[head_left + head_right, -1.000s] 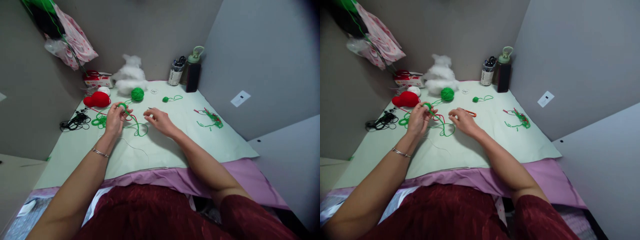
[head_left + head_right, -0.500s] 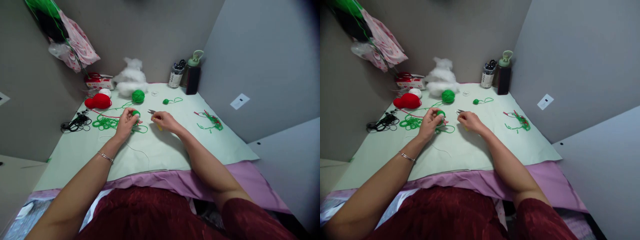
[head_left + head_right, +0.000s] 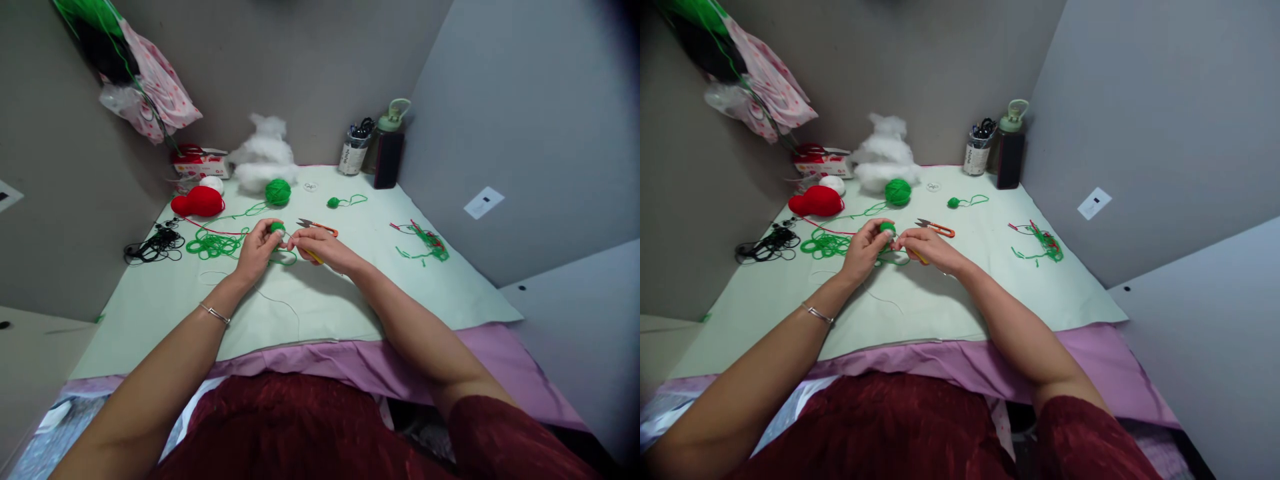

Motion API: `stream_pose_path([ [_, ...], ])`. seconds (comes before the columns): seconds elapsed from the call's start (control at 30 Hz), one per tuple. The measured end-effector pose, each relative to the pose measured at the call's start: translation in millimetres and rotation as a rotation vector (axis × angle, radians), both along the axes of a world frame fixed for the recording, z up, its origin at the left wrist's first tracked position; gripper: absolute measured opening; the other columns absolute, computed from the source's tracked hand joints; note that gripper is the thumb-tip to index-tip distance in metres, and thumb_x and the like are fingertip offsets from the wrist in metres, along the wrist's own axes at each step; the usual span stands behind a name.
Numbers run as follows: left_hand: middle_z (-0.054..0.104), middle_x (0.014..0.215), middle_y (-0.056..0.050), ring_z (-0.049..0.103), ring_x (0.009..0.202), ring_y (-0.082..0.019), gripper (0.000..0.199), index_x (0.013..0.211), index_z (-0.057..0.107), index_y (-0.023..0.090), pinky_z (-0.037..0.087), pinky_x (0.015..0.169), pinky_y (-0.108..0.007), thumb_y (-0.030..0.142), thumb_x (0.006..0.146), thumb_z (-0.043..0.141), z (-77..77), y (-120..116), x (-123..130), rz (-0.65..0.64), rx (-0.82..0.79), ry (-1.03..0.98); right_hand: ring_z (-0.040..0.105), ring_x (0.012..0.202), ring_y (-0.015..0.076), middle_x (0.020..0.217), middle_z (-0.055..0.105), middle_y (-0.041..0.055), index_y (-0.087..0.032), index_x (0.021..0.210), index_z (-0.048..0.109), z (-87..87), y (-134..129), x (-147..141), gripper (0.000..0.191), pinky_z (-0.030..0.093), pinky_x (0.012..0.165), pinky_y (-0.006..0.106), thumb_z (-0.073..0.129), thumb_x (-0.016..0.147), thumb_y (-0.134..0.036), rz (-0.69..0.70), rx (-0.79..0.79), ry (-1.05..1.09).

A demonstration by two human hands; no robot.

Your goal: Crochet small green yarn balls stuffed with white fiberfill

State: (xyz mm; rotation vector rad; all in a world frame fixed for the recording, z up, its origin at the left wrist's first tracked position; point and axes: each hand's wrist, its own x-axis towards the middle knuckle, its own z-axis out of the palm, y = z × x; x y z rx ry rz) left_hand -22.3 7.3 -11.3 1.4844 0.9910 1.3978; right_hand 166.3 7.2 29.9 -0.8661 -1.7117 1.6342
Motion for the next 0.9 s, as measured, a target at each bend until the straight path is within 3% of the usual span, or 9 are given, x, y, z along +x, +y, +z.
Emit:
stream_pose_path([
  [0.2, 0.064, 0.087, 0.000, 0.063, 0.070, -0.013, 0.029, 0.109, 0.062, 0.020, 0.053, 0.069, -0.026, 0.037, 0.087, 0.068, -3.7, 0, 0, 0.027, 0.029, 0.066, 0.025, 0.041, 0.0069, 0.046, 0.037, -0.0094, -0.015, 0.083, 0.065, 1.2, 1, 2, 0.017, 0.021, 0.040, 0.019, 0.052, 0.090, -0.022, 0.038, -0.108, 0.036],
  [0.57, 0.063, 0.088, 0.000, 0.063, 0.073, -0.015, 0.027, 0.112, 0.063, 0.021, 0.052, 0.072, -0.028, 0.031, 0.087, 0.065, -5.5, -2, 1, 0.052, 0.064, 0.169, 0.012, 0.042, 0.0087, 0.044, 0.029, -0.0117, -0.015, 0.086, 0.059, 2.4, 10, 4, 0.021, 0.019, 0.038, 0.018, 0.042, 0.095, -0.024, 0.111, -0.287, 0.060],
  [0.7, 0.066, 0.088, -0.001, 0.063, 0.074, -0.016, 0.024, 0.108, 0.063, 0.022, 0.051, 0.071, -0.028, 0.035, 0.089, 0.064, -3.0, -3, 3, 0.068, 0.063, 0.181, 0.013, 0.043, 0.0096, 0.046, 0.027, -0.0116, -0.016, 0.087, 0.059, 0.4, 8, 0, 0.022, 0.020, 0.040, 0.021, 0.041, 0.095, -0.026, 0.070, -0.226, 0.041],
  [0.8, 0.065, 0.080, 0.000, 0.060, 0.072, -0.016, 0.017, 0.097, 0.063, 0.021, 0.049, 0.069, -0.028, 0.037, 0.090, 0.062, -0.5, -4, 3, 0.085, 0.055, 0.191, 0.018, 0.044, 0.0097, 0.048, 0.030, -0.0106, -0.017, 0.086, 0.059, -1.7, 0, -8, 0.021, 0.021, 0.044, 0.023, 0.046, 0.094, -0.031, -0.014, -0.110, 0.020],
  [0.9, 0.061, 0.069, 0.002, 0.056, 0.065, -0.016, 0.014, 0.087, 0.063, 0.021, 0.045, 0.064, -0.028, 0.035, 0.089, 0.061, 1.8, -3, 3, 0.098, 0.036, 0.202, 0.029, 0.051, 0.0107, 0.054, 0.038, -0.0074, -0.019, 0.078, 0.056, -2.9, -12, -18, 0.016, 0.023, 0.051, 0.024, 0.050, 0.091, -0.026, -0.120, 0.043, -0.036],
])
